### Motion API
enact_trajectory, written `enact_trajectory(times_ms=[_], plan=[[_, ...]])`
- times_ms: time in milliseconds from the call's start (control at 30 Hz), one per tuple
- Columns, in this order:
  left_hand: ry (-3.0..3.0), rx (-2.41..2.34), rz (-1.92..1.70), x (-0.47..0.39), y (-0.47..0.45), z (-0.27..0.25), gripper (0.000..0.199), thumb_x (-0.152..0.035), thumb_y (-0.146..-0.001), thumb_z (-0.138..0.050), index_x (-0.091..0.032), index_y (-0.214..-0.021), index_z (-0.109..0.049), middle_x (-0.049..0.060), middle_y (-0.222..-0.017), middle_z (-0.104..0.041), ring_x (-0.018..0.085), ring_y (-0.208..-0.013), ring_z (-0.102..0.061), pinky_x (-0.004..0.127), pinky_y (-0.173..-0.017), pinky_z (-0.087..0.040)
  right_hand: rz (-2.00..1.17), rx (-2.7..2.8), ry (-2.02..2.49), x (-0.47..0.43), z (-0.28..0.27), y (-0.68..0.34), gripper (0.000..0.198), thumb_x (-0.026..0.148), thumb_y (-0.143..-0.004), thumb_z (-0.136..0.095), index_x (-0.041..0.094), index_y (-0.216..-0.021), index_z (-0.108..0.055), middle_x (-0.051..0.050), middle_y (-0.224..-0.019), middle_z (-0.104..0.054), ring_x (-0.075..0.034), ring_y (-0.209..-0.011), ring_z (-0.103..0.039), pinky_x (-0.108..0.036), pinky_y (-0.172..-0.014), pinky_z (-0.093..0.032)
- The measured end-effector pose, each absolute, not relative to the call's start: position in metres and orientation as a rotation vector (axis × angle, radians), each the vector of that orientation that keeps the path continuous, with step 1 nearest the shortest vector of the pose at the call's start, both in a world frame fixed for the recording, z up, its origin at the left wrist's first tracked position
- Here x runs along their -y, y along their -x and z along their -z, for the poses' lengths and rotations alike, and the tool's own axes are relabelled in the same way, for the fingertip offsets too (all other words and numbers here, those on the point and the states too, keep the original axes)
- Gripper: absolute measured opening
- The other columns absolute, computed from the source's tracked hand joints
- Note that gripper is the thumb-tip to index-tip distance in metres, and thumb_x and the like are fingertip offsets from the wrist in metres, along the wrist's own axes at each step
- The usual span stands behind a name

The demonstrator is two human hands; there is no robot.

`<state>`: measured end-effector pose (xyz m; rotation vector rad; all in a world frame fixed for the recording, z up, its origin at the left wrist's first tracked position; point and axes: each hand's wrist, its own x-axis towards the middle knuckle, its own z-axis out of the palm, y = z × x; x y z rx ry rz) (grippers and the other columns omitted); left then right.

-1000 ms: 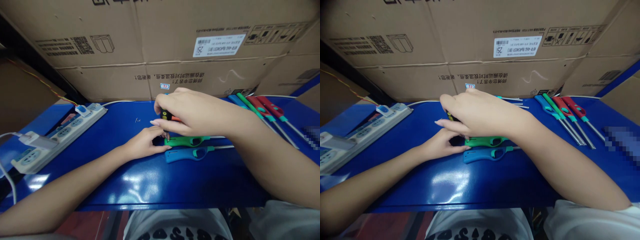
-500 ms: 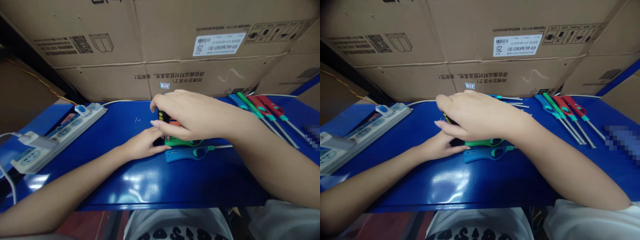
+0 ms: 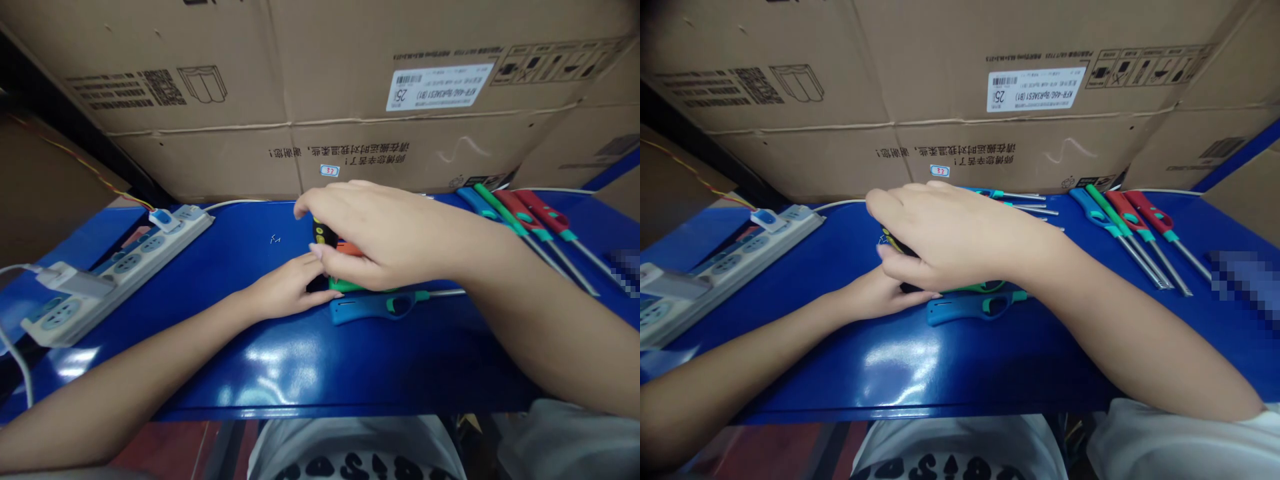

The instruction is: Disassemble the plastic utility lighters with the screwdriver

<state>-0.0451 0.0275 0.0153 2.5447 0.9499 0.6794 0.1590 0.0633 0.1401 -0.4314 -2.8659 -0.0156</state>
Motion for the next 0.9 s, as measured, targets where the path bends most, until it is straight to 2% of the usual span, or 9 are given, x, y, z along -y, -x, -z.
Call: enact_trajectory(times_ms=[100,233,333,467,600,700,767,900], plan=[[-2.533,-0.949,-0.665,-0.0273,0.0455,-0.0148,0.035,-0.04,-0.098,-0.062,-0.016,-0.123,-0.06,0.012,-0.117,-0.071,0.027,-0.109,-0.068,0.043,-0.097,-0.056,0.028,2.893,0.453,-0.0626,-0.1416,-0.1591,0.033,0.036,-0.103,-0.039,0.013,-0.113,-0.06,-0.01,-0.094,-0.069,-0.022,-0.086,-0.06,-0.036,-0.08,-0.04],[-2.519,-0.96,-0.676,-0.0266,0.0455,-0.0138,0.032,-0.039,-0.098,-0.063,-0.016,-0.12,-0.062,0.012,-0.115,-0.071,0.027,-0.108,-0.068,0.042,-0.098,-0.056,-0.014,2.891,0.45,-0.0622,-0.1416,-0.159,0.031,0.033,-0.102,-0.04,0.012,-0.118,-0.057,-0.011,-0.102,-0.069,-0.021,-0.088,-0.06,-0.035,-0.079,-0.041],[-2.514,-0.952,-0.674,-0.0266,0.0451,-0.0138,0.034,-0.04,-0.098,-0.062,-0.016,-0.122,-0.062,0.012,-0.114,-0.071,0.027,-0.107,-0.068,0.044,-0.097,-0.056,-0.022,2.894,0.432,-0.0626,-0.1406,-0.1588,0.032,0.036,-0.103,-0.039,0.013,-0.115,-0.057,-0.01,-0.097,-0.068,-0.02,-0.083,-0.059,-0.034,-0.075,-0.041],[-2.52,-0.949,-0.697,-0.0274,0.0445,-0.0142,0.033,-0.04,-0.097,-0.062,-0.015,-0.12,-0.062,0.013,-0.115,-0.07,0.028,-0.107,-0.068,0.044,-0.095,-0.057,0.013,2.893,0.412,-0.062,-0.142,-0.1592,0.028,0.028,-0.101,-0.038,0.013,-0.115,-0.058,-0.011,-0.102,-0.068,-0.021,-0.087,-0.059,-0.035,-0.079,-0.041],[-2.521,-0.948,-0.693,-0.0278,0.0441,-0.014,0.034,-0.041,-0.098,-0.061,-0.017,-0.122,-0.061,0.011,-0.113,-0.071,0.027,-0.105,-0.068,0.043,-0.095,-0.057,0.053,2.909,0.417,-0.0614,-0.1435,-0.1591,0.031,0.032,-0.103,-0.037,0.013,-0.112,-0.06,-0.009,-0.093,-0.068,-0.021,-0.083,-0.058,-0.037,-0.08,-0.04],[-2.51,-0.945,-0.711,-0.0278,0.0445,-0.013,0.035,-0.042,-0.098,-0.061,-0.017,-0.122,-0.06,0.012,-0.115,-0.07,0.027,-0.107,-0.068,0.043,-0.094,-0.057,0.046,2.904,0.401,-0.0609,-0.1431,-0.1591,0.029,0.028,-0.102,-0.038,0.014,-0.116,-0.059,-0.01,-0.103,-0.068,-0.022,-0.09,-0.059,-0.037,-0.082,-0.04],[-2.519,-0.97,-0.698,-0.028,0.045,-0.0122,0.034,-0.042,-0.097,-0.062,-0.017,-0.12,-0.061,0.012,-0.115,-0.071,0.027,-0.107,-0.068,0.042,-0.094,-0.057,0.061,2.888,0.407,-0.0607,-0.1426,-0.1591,0.03,0.03,-0.102,-0.039,0.013,-0.117,-0.058,-0.011,-0.108,-0.067,-0.023,-0.095,-0.059,-0.037,-0.084,-0.04],[-2.535,-0.958,-0.694,-0.0283,0.0452,-0.0121,0.038,-0.041,-0.097,-0.062,-0.015,-0.125,-0.059,0.012,-0.113,-0.07,0.027,-0.106,-0.068,0.042,-0.095,-0.057,0.1,2.902,0.417,-0.0612,-0.1423,-0.1595,0.031,0.034,-0.104,-0.037,0.015,-0.113,-0.06,-0.009,-0.099,-0.068,-0.022,-0.089,-0.06,-0.037,-0.084,-0.04]])
